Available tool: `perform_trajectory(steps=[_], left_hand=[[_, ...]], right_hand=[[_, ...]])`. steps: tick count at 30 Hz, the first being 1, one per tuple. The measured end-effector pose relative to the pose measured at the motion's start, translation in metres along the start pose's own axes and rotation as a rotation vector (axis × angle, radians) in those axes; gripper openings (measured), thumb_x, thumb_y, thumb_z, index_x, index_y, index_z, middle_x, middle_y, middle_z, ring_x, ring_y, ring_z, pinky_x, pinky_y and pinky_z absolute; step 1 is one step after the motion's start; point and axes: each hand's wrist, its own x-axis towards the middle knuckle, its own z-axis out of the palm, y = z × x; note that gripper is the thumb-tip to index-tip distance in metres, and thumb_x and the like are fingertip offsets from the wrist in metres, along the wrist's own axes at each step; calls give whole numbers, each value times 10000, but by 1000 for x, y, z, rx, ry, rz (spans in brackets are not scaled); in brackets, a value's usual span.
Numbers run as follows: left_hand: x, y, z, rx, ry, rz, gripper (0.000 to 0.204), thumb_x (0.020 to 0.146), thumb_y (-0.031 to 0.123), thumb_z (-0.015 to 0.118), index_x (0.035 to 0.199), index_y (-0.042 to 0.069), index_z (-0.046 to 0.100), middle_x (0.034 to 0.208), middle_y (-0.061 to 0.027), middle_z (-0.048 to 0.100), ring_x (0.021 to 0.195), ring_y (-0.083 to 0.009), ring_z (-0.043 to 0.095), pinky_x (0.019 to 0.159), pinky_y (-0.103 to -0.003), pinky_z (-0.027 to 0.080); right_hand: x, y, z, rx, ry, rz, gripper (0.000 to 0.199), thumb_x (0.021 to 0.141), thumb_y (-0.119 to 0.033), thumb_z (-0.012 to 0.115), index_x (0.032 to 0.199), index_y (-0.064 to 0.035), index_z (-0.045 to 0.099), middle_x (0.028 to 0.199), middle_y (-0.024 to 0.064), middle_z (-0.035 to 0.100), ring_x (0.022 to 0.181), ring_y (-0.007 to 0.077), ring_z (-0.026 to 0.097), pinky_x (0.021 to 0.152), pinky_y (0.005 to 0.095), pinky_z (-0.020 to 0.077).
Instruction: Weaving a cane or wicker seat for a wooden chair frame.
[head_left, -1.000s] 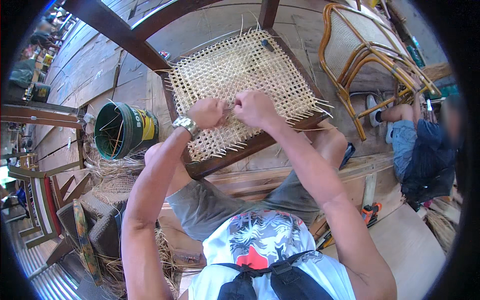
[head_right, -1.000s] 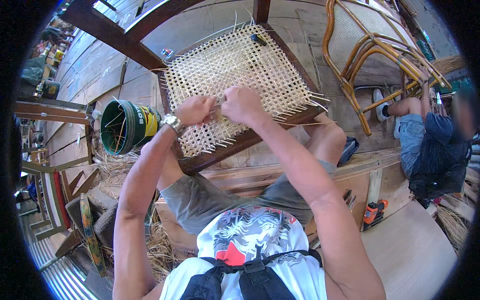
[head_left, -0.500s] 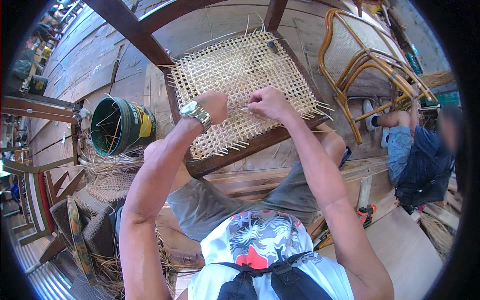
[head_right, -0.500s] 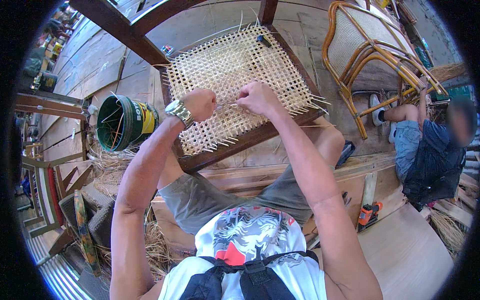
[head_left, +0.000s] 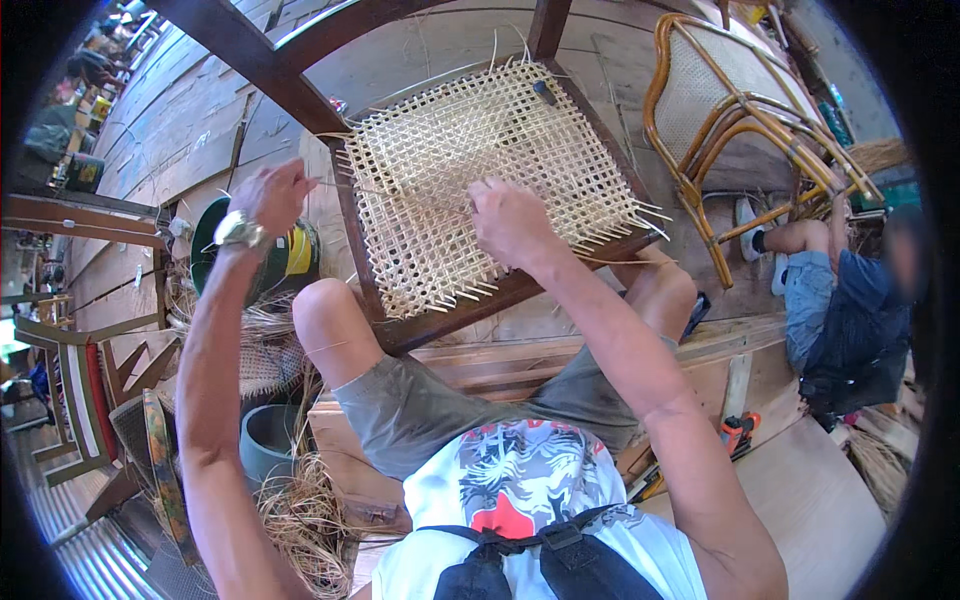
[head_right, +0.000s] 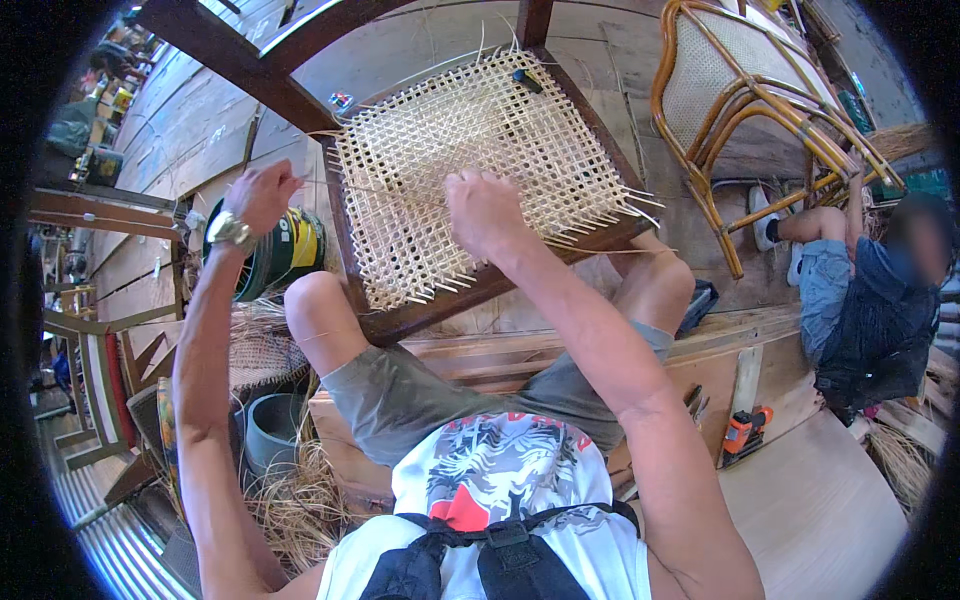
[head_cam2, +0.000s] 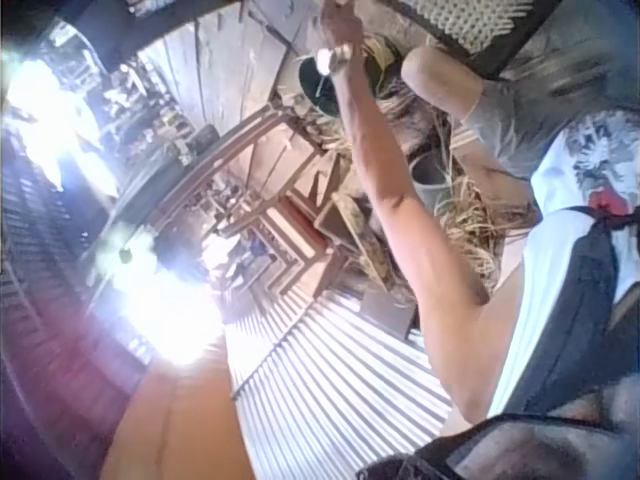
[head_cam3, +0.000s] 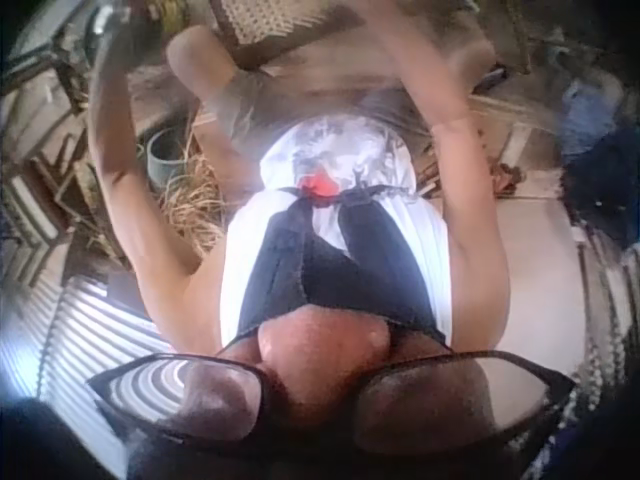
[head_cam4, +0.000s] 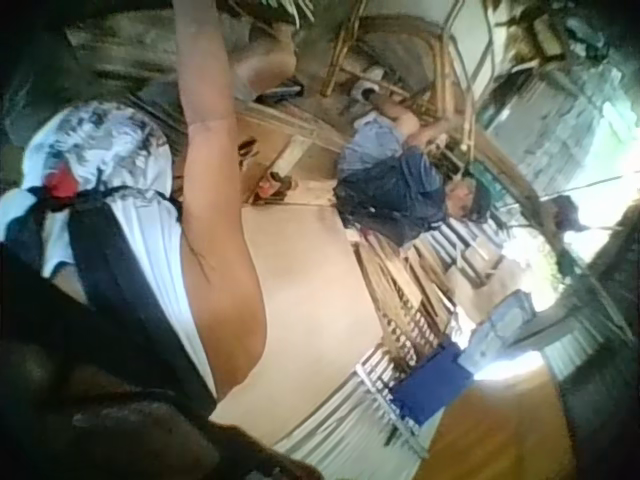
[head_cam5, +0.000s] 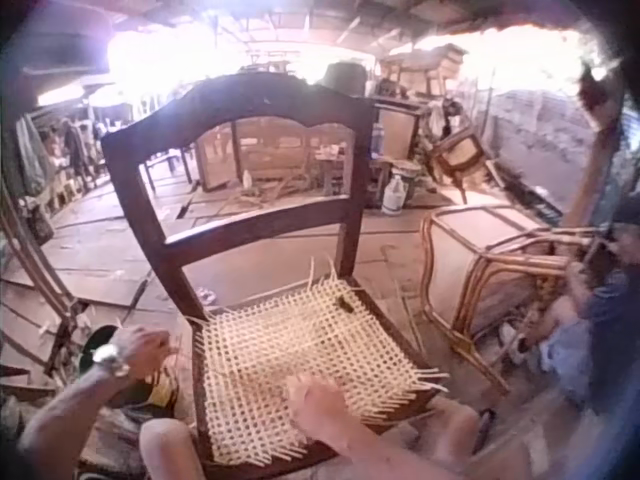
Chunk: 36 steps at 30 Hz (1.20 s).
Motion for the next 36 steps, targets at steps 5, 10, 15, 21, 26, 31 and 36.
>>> perform_trajectory(steps=[5, 10, 15, 21, 26, 31, 36], left_hand=[[7, 32, -44, -56, -49, -8, 311, 967, 361, 590, 918, 62, 661, 837, -185, 693, 805, -367, 688, 691, -481, 509], [3, 31, -3, -215, -65, 10, 362, 989, 402, 585, 919, 53, 648, 751, -151, 656, 650, -277, 635, 620, -429, 487], [11, 103, 61, -306, -238, 131, 305, 963, 352, 546, 961, 94, 709, 903, -189, 717, 876, -390, 696, 777, -503, 541], [12, 142, 57, -36, -259, 208, 253, 909, 240, 572, 952, 67, 752, 900, -195, 731, 855, -363, 721, 758, -484, 581], [19, 157, 49, 143, -309, 193, 208, 850, 171, 613, 905, 42, 766, 888, -208, 737, 828, -342, 745, 704, -452, 601], [9, 154, 73, 16, -281, 136, 211, 890, 209, 600, 927, 48, 732, 856, -223, 714, 838, -377, 717, 747, -493, 567], [14, 135, 102, -362, -291, 8, 313, 986, 307, 505, 987, 58, 694, 905, -229, 705, 887, -407, 688, 805, -525, 527]], right_hand=[[41, -18, 2, 655, -22, -154, 300, 989, -293, 593, 1012, -5, 676, 1002, 122, 693, 903, 217, 648, 817, 377, 522], [21, -33, -64, 968, 35, 2, 239, 949, -260, 649, 941, -35, 728, 767, 77, 676, 667, 159, 594, 675, 349, 516], [16, 44, -16, 344, -75, 133, 196, 811, -219, 657, 808, -45, 747, 719, 134, 691, 633, 239, 651, 661, 370, 532], [6, 30, -21, 293, 15, 199, 218, 791, -241, 653, 860, -66, 761, 799, 154, 725, 716, 298, 707, 712, 395, 558], [7, 11, -28, 219, 37, 206, 202, 793, -244, 649, 845, -85, 761, 803, 165, 722, 750, 331, 708, 729, 427, 561], [9, 10, -19, 185, 74, 191, 196, 797, -244, 636, 830, -86, 748, 811, 156, 722, 776, 339, 707, 736, 441, 559], [20, 24, 2, 301, -56, 234, 198, 798, -255, 651, 840, -85, 743, 841, 139, 731, 812, 325, 711, 761, 442, 558]])
